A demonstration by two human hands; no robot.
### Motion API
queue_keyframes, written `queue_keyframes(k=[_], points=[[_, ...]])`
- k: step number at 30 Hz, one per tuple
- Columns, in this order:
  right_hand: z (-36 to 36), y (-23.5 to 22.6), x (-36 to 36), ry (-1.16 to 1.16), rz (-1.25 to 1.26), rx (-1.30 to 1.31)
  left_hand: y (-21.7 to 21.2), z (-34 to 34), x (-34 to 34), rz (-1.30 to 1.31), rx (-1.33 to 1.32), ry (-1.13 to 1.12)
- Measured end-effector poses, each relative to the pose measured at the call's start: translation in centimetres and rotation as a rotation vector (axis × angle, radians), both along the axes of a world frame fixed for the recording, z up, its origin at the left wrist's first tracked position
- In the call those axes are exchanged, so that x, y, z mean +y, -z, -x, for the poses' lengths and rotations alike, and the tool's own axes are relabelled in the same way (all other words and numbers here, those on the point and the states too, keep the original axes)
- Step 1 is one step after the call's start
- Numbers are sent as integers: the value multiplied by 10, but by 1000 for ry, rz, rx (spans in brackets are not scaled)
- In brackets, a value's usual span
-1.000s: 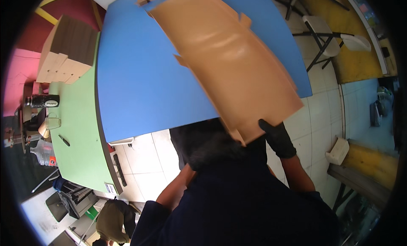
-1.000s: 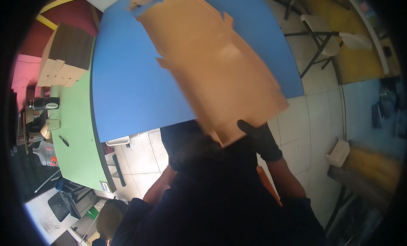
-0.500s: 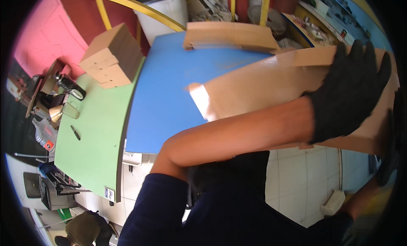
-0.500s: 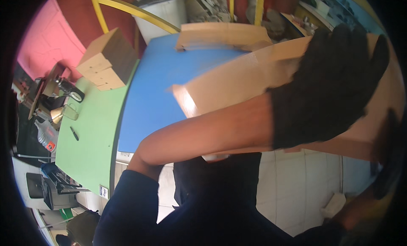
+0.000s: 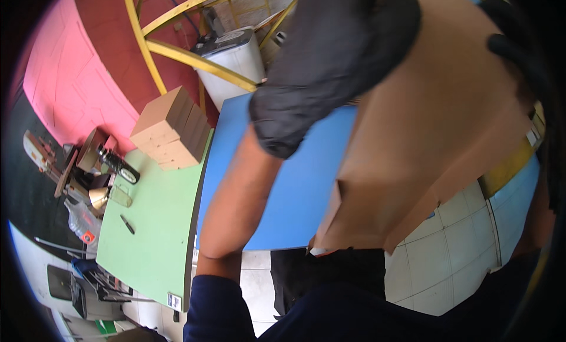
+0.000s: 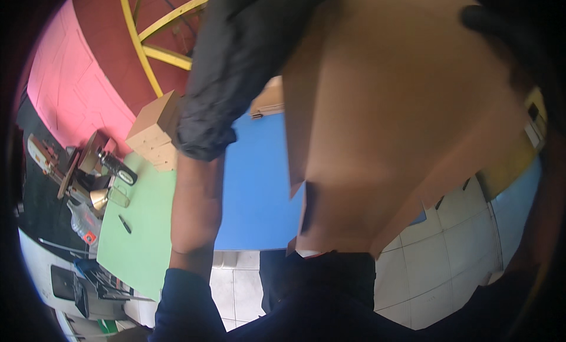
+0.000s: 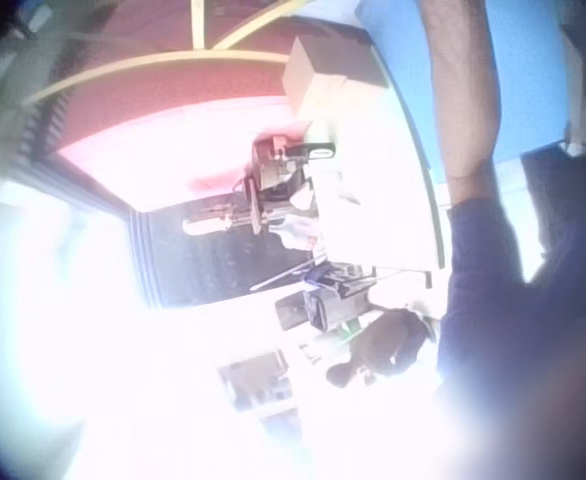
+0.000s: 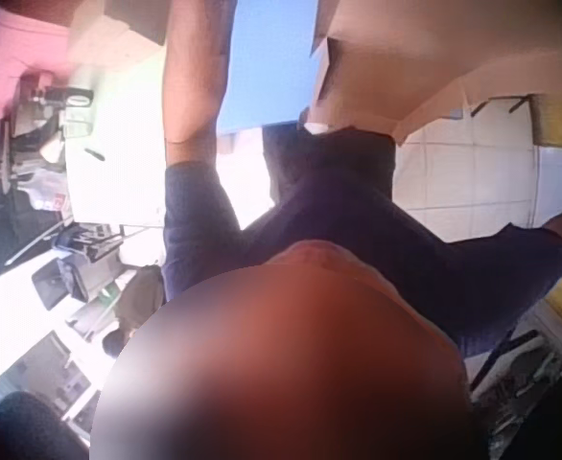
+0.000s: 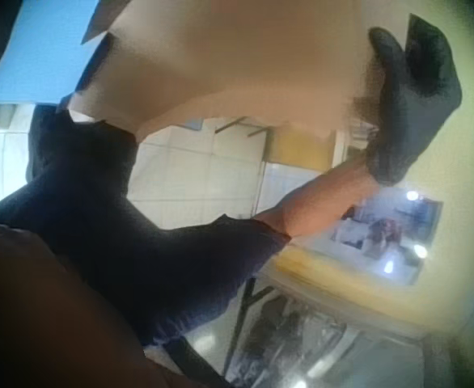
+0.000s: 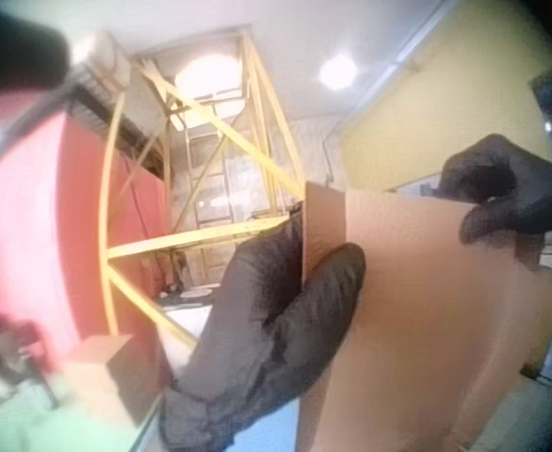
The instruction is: The person assembles flat cardboard boxes by folding and interlocking the flaps. They repeatedly pick up a flat box, fold the sides, and secure the tabs to form a finished box, then place it on a stack.
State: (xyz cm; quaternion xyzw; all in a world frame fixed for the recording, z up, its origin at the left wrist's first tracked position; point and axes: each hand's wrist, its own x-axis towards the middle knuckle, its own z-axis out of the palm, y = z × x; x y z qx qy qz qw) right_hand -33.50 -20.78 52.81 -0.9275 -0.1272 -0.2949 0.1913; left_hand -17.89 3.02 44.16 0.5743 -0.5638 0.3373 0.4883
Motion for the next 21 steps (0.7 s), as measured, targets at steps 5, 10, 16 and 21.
queue_keyframes(k=[5, 10, 16, 21], points=[[-38, 55, -22, 131, 206, 37, 23, -24, 40, -151, 375, 120], [-42, 94, -46, 246, 529, 32, 51, -58, 79, -225, 612, -87], [-88, 153, -39, 139, 679, -279, 103, -87, 116, -42, 868, 180], [-67, 169, -16, 315, 867, -64, 99, -80, 122, -359, 764, 78]])
